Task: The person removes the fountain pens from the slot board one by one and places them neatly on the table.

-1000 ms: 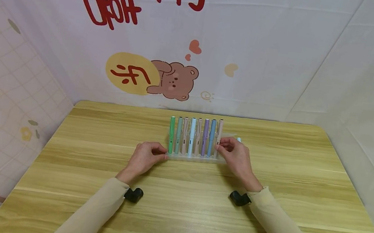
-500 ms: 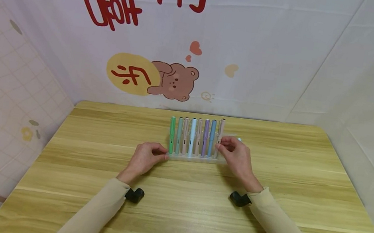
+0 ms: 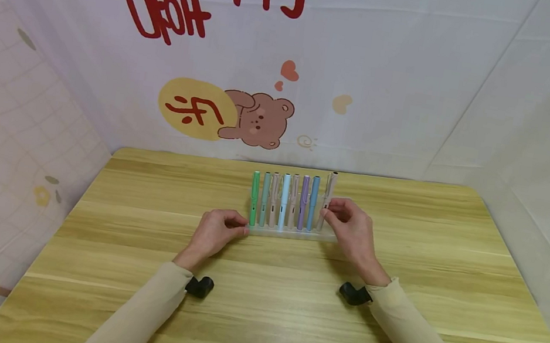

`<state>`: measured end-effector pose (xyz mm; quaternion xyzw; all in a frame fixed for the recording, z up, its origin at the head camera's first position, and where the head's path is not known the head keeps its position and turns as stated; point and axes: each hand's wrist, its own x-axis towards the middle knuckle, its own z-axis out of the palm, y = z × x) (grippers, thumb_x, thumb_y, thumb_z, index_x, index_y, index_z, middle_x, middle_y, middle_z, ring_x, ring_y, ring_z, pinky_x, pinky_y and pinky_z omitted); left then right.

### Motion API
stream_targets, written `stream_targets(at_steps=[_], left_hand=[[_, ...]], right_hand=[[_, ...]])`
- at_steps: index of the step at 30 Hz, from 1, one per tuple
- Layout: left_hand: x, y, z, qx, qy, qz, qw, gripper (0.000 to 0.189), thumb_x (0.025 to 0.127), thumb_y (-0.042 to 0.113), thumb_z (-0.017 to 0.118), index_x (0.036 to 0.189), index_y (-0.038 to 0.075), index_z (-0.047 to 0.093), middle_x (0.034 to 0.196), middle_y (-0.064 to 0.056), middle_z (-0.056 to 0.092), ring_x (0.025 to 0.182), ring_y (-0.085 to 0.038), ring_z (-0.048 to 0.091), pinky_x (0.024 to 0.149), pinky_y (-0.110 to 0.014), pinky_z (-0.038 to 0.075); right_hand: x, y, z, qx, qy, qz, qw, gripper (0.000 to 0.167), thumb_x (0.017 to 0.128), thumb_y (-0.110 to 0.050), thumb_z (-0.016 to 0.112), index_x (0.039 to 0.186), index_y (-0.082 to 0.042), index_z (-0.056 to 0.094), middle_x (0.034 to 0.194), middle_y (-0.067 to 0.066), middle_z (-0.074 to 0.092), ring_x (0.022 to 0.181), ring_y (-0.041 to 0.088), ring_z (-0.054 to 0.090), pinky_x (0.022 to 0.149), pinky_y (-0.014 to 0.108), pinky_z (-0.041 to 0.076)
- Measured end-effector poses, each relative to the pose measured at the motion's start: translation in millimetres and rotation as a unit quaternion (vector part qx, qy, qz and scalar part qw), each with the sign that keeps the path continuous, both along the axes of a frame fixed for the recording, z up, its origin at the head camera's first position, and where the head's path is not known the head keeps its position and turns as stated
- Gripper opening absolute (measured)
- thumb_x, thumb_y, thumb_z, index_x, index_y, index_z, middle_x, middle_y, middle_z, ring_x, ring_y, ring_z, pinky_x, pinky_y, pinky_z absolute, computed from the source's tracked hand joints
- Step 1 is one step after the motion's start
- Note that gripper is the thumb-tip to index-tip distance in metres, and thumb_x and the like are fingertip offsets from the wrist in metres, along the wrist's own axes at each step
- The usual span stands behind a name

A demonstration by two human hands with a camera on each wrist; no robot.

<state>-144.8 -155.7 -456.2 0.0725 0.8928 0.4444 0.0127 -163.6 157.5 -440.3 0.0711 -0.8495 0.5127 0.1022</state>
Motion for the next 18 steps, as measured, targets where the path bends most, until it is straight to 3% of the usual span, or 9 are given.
stream_targets(at_steps=[18], left_hand=[[0.8,-0.5,2.2,-0.007,-0.012,0.008,0.9999,0.012,0.089,0.013,0.083,0.101,0.01,0.082,0.098,-0.001,0.078,0.094,-0.021,0.071,0.088,-0.043,0.056]], right_hand=[[7.3,12,13.2,-0.013,0.008,-0.021,0.9996,0.028,0.096,-0.021,0.077,0.115,-0.001,0.072,0.108,0.014,0.075,0.094,0.029,0.074,0.075,0.012,0.052]])
